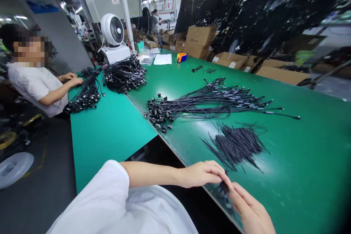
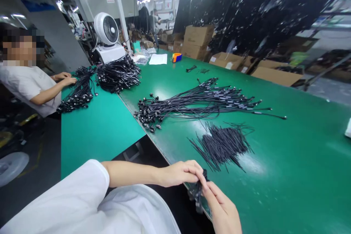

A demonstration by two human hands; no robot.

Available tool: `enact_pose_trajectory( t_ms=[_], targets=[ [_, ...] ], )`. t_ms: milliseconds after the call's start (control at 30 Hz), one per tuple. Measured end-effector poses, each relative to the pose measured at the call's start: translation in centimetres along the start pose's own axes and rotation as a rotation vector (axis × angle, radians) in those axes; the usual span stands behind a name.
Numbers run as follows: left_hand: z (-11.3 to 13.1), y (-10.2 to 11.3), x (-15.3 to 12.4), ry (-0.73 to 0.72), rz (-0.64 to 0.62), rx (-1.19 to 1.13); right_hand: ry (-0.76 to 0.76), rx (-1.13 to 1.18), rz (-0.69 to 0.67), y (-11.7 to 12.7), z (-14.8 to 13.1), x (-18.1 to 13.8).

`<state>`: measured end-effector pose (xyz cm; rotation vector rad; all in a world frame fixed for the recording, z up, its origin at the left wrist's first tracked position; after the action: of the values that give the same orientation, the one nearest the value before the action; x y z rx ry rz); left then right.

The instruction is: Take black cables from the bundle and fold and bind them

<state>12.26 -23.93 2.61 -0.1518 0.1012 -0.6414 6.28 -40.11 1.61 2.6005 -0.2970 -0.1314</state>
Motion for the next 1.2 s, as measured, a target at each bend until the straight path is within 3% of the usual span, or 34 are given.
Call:
enact_pose_trajectory(
  t_ms=[67,133,200,267,367,433,500,567,633,733,833,967,1033,1100,1200],
  targets=[
    [0.1,0.0,-0.3,-0.089,-0.171,0.241,-0.029,-0.008,0.03,0.8,-0.1,0.2],
    [-0.6,0.0,-0.3,-0.071,-0.289,0.396,-0.036,-0.02,0.101,1.4,-0.5,-0.1],
    [-1.6,0.1,0.0,0.072,-0.262,0.384,0.021,-0.012,0.073,1.2,-1.0,-1.0],
    [-1.8,0.3,0.4,0.229,-0.152,0.231,0.128,0.005,-0.031,0.1,-1.3,-2.0],
    [0.3,0.7,0.4,0.244,-0.062,0.083,0.184,0.005,-0.157,-1.3,-0.6,-2.2],
    [2.0,0.6,-0.2,0.122,-0.207,0.128,0.133,0.014,-0.179,-1.0,0.3,-1.3],
    [2.5,0.0,-0.9,0.036,-0.464,0.207,0.072,0.059,-0.121,0.2,0.9,0.0],
    [1.2,-0.5,-1.3,0.096,-0.604,0.266,0.048,0.103,-0.044,1.5,0.7,0.7],
    [-1.3,-0.4,-0.8,0.28,-0.482,0.249,0.075,0.101,-0.06,2.0,-0.4,0.4],
    [-3.6,0.6,0.3,0.495,-0.16,0.045,0.174,0.035,-0.158,1.1,-2.6,-1.1],
    [-2.2,1.7,0.7,0.37,-0.112,-0.062,0.223,-0.009,-0.174,-0.1,-3.4,-2.1],
    [1.9,2.1,-0.1,0.078,-0.115,0.225,0.095,0.068,-0.164,-1.0,-1.9,-1.2],
    [3.0,1.2,-0.7,-0.093,-0.203,0.449,-0.023,0.231,-0.197,-1.3,-0.9,-0.6],
    [3.1,-0.1,-1.3,-0.228,-0.368,0.612,-0.124,0.408,-0.233,-1.5,0.1,-0.3],
    [2.0,-1.2,-1.7,-0.245,-0.557,0.692,-0.198,0.496,-0.237,-1.3,1.0,-0.4]
  ],
)
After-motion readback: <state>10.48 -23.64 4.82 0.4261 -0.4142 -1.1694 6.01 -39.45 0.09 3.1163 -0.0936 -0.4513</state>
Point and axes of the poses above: each hand's wrist, its own x-axis towards the middle knuckle, its own y-axis out of the back of the hand, z = x × y, the point moved 2 cm from there along x, towards the middle knuckle, and after that the axes turned 7 degrees about z, right-handed, at the moved point
